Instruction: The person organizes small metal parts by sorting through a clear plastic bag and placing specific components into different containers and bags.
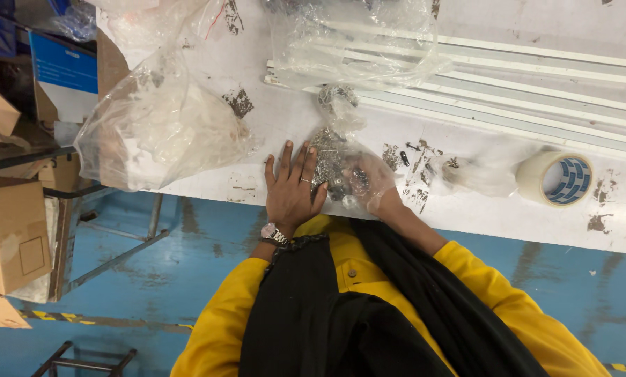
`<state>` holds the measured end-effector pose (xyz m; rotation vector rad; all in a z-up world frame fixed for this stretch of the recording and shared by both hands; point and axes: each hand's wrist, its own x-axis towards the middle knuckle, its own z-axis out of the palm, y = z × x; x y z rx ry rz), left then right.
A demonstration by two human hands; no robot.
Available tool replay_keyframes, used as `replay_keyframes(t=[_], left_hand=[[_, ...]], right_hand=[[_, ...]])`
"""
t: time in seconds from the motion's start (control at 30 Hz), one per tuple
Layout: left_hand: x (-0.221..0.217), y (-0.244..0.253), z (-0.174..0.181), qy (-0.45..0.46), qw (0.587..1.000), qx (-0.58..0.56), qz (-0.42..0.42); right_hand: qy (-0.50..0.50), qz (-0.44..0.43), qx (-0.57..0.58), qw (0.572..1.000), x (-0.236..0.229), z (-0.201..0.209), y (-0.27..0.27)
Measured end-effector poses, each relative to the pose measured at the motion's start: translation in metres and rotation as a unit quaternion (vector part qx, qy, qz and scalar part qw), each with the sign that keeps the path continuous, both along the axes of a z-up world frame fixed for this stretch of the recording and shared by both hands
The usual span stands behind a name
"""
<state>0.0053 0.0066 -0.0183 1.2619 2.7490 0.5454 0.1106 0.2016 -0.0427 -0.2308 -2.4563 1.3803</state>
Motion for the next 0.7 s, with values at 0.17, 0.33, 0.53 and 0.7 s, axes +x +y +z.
replay_keyframes(t=[0.17, 0.33, 0.53, 0.7], left_hand=[[-0.001, 0.000, -0.003, 0.005, 1.000, 0.005, 0.001], [0.001, -0.001, -0.004, 0.007, 1.000, 0.022, 0.005], [0.001, -0.001, -0.003, 0.006, 0.999, 0.033, 0.006], [0.001, -0.002, -0.003, 0.001, 0.999, 0.031, 0.006]], right_hand=[[-0.095, -0.016, 0.015, 0.995, 0.020, -0.007, 0.003], [-0.027, 0.010, 0.100, 0.995, 0.029, 0.004, 0.000], [-0.050, -0.012, 0.127, 0.991, 0.050, 0.008, 0.008], [-0.081, -0.063, 0.106, 0.989, 0.061, 0.013, 0.009]])
